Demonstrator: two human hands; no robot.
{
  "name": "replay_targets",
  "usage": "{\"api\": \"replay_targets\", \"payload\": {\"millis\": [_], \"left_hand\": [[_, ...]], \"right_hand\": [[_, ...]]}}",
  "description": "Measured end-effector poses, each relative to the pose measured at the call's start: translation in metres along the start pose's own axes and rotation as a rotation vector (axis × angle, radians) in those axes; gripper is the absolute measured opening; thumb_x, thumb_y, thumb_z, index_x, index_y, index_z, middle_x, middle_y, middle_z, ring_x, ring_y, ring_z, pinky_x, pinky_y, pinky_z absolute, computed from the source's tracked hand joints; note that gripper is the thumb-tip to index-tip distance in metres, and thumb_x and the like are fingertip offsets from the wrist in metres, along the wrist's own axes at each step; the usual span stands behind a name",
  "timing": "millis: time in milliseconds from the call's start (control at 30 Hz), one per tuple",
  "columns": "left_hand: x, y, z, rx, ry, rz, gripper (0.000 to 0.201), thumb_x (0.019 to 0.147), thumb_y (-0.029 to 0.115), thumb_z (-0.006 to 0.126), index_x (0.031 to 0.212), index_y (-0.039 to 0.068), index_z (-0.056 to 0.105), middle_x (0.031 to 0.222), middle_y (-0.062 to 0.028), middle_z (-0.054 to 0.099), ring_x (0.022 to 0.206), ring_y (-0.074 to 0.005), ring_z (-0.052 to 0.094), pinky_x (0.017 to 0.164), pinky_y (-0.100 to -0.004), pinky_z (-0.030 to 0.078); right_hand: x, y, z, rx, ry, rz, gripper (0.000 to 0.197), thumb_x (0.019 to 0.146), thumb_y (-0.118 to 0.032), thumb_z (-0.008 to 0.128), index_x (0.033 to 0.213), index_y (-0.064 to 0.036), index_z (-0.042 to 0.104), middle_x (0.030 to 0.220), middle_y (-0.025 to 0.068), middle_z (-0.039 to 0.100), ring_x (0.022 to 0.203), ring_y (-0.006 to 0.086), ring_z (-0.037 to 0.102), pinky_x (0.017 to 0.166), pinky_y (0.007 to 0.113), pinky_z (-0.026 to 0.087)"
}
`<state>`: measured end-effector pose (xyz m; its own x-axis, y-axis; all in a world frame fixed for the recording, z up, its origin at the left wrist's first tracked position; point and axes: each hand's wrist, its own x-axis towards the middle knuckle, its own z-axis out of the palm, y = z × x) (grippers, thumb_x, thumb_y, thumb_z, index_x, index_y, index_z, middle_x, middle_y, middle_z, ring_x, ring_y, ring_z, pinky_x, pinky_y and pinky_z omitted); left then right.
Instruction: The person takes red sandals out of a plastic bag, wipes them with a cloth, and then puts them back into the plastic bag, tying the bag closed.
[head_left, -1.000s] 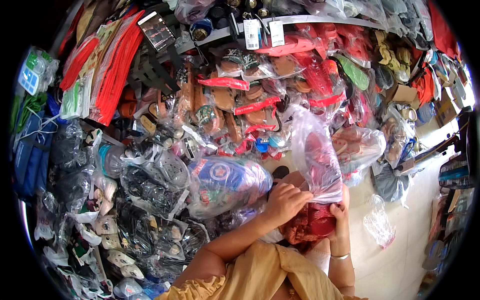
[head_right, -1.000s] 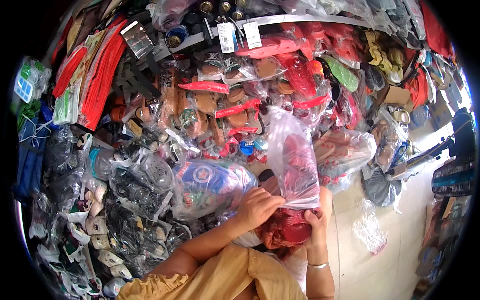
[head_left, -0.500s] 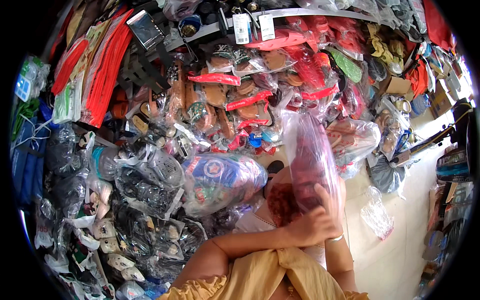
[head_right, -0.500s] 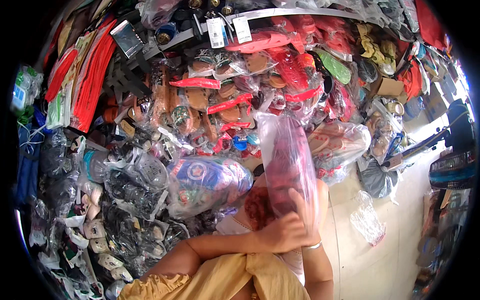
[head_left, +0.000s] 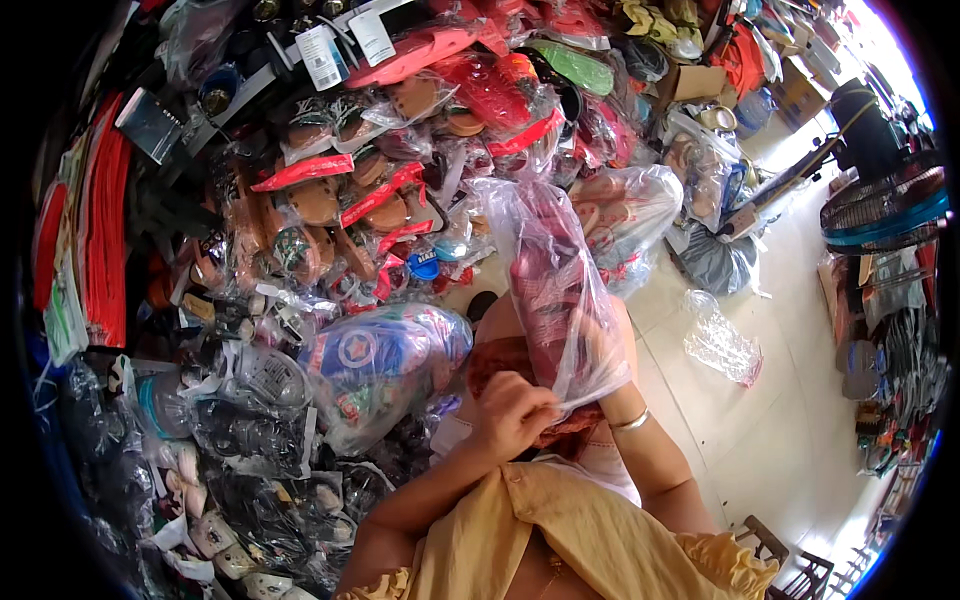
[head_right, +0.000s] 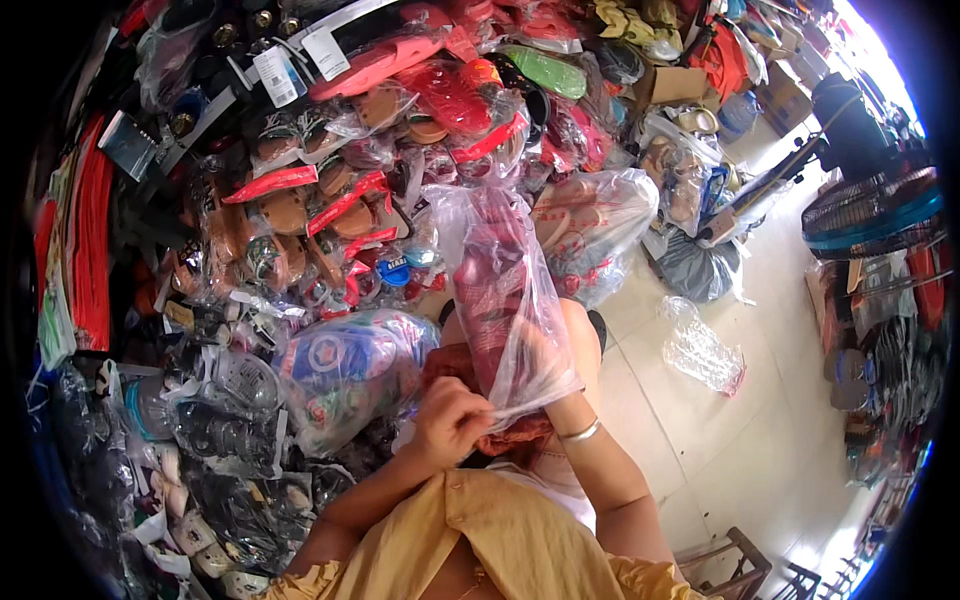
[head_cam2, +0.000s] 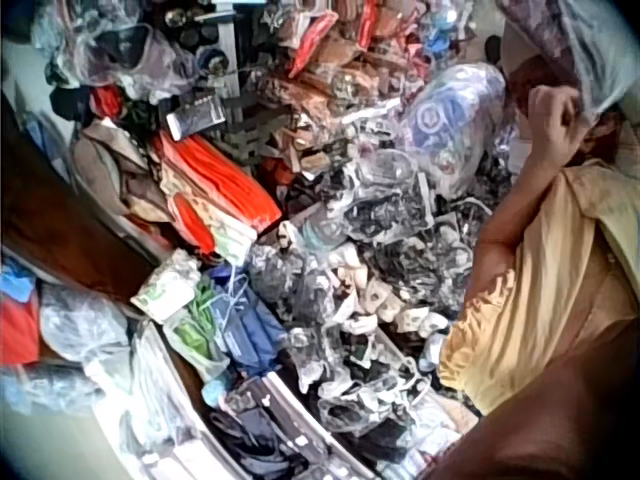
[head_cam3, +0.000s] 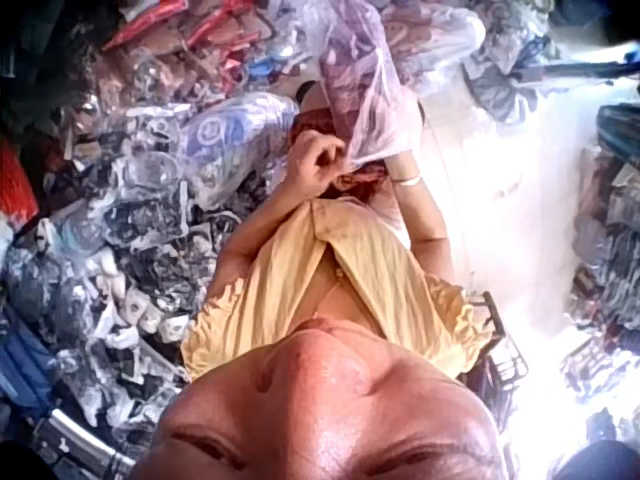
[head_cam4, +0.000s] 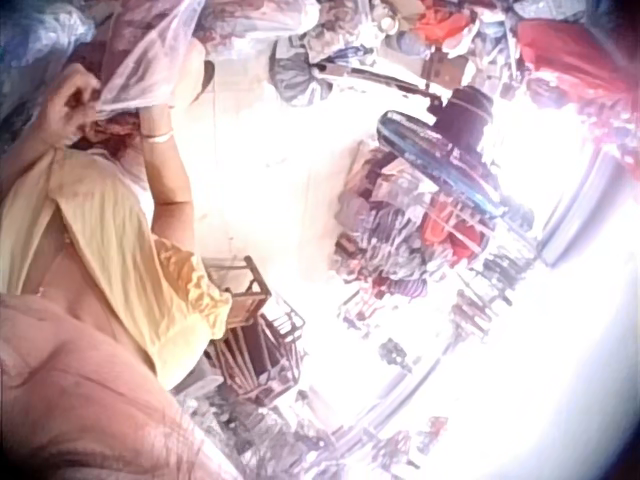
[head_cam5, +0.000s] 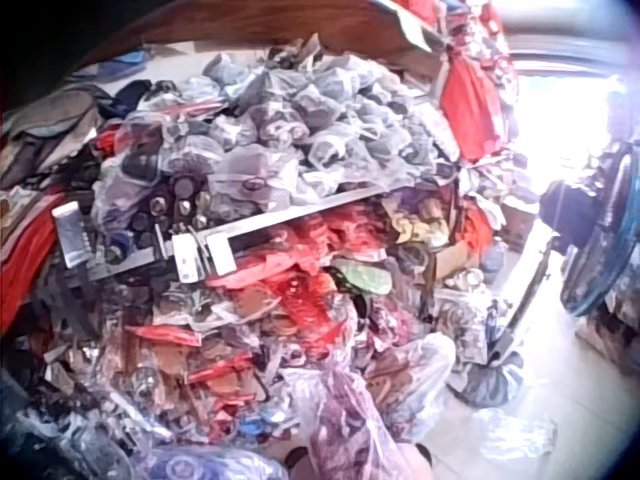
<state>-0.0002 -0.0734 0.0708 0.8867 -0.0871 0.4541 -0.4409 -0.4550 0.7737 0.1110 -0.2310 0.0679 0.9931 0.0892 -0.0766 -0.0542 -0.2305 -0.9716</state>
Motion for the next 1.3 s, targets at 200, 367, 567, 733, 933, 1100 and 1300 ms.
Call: {"api": "replay_targets", "payload": {"millis": [200, 367, 567, 733, 933, 1100, 1300], "left_hand": [[-0.015, -0.003, 0.022, 0.026, 0.219, -0.086, 0.049, 0.070, 0.022, 0.082, 0.103, 0.003, 0.051, 0.096, -0.0157, 0.054, 0.082, -0.0329, 0.055, 0.072, -0.0416, 0.043], [-0.015, -0.003, 0.014, -0.159, -0.071, -0.192, 0.005, 0.081, 0.003, 0.057, 0.086, 0.002, 0.055, 0.082, -0.0158, 0.054, 0.081, -0.0364, 0.054, 0.071, -0.0412, 0.043], [-0.036, 0.006, 0.015, -0.161, -0.372, -0.055, 0.016, 0.081, 0.009, 0.062, 0.095, 0.000, 0.061, 0.088, -0.0156, 0.060, 0.085, -0.0349, 0.059, 0.077, -0.0422, 0.047], [-0.031, 0.012, 0.034, -0.155, -0.419, 0.075, 0.025, 0.074, 0.013, 0.068, 0.096, 0.004, 0.063, 0.094, -0.0121, 0.063, 0.090, -0.0323, 0.060, 0.082, -0.0422, 0.047], [-0.007, -0.009, -0.033, -0.093, -0.405, -0.134, 0.018, 0.082, 0.008, 0.064, 0.100, 0.006, 0.066, 0.090, -0.0099, 0.065, 0.087, -0.0284, 0.061, 0.077, -0.0390, 0.048], [0.016, -0.069, -0.208, 0.228, 0.116, -0.642, 0.019, 0.086, 0.002, 0.058, 0.103, 0.004, 0.066, 0.104, -0.0086, 0.067, 0.095, -0.0218, 0.064, 0.088, -0.0330, 0.048], [0.052, -0.081, -0.422, 0.869, 0.632, -0.186, 0.033, 0.084, -0.003, 0.052, 0.114, 0.004, 0.062, 0.104, -0.0125, 0.067, 0.100, -0.0239, 0.064, 0.085, -0.0333, 0.050]], "right_hand": [[-0.019, -0.031, 0.009, 0.138, -0.043, -0.028, 0.038, 0.091, -0.020, 0.059, 0.123, -0.0016, 0.054, 0.102, 0.0042, 0.060, 0.091, 0.0126, 0.053, 0.081, 0.029, 0.046], [-0.014, -0.027, 0.004, 0.217, 0.003, -0.054, 0.037, 0.085, -0.031, 0.062, 0.105, -0.0006, 0.064, 0.083, 0.0069, 0.065, 0.077, 0.0183, 0.061, 0.070, 0.031, 0.047], [-0.020, 0.026, -0.014, 0.305, -0.164, -0.133, 0.032, 0.083, -0.035, 0.066, 0.093, -0.0043, 0.070, 0.082, 0.0067, 0.067, 0.073, 0.0174, 0.063, 0.067, 0.031, 0.050], [-0.008, 0.127, -0.041, 0.285, -0.474, 0.006, 0.033, 0.088, -0.025, 0.066, 0.113, -0.0032, 0.065, 0.108, 0.0044, 0.064, 0.105, 0.0158, 0.057, 0.088, 0.030, 0.046], [-0.009, -0.003, -0.031, 0.442, -0.465, -0.128, 0.064, 0.079, -0.044, 0.071, 0.121, -0.0003, 0.050, 0.103, 0.0071, 0.057, 0.098, 0.0187, 0.054, 0.086, 0.032, 0.043], [-0.016, 0.000, -0.023, 0.459, -0.344, -0.144, 0.073, 0.076, -0.047, 0.072, 0.125, 0.0011, 0.045, 0.108, 0.0067, 0.055, 0.100, 0.0193, 0.053, 0.088, 0.033, 0.043], [-0.022, -0.022, -0.020, 0.468, -0.404, -0.018, 0.085, 0.075, -0.049, 0.072, 0.136, -0.0002, 0.037, 0.118, 0.0067, 0.048, 0.108, 0.0193, 0.047, 0.093, 0.032, 0.039]]}}
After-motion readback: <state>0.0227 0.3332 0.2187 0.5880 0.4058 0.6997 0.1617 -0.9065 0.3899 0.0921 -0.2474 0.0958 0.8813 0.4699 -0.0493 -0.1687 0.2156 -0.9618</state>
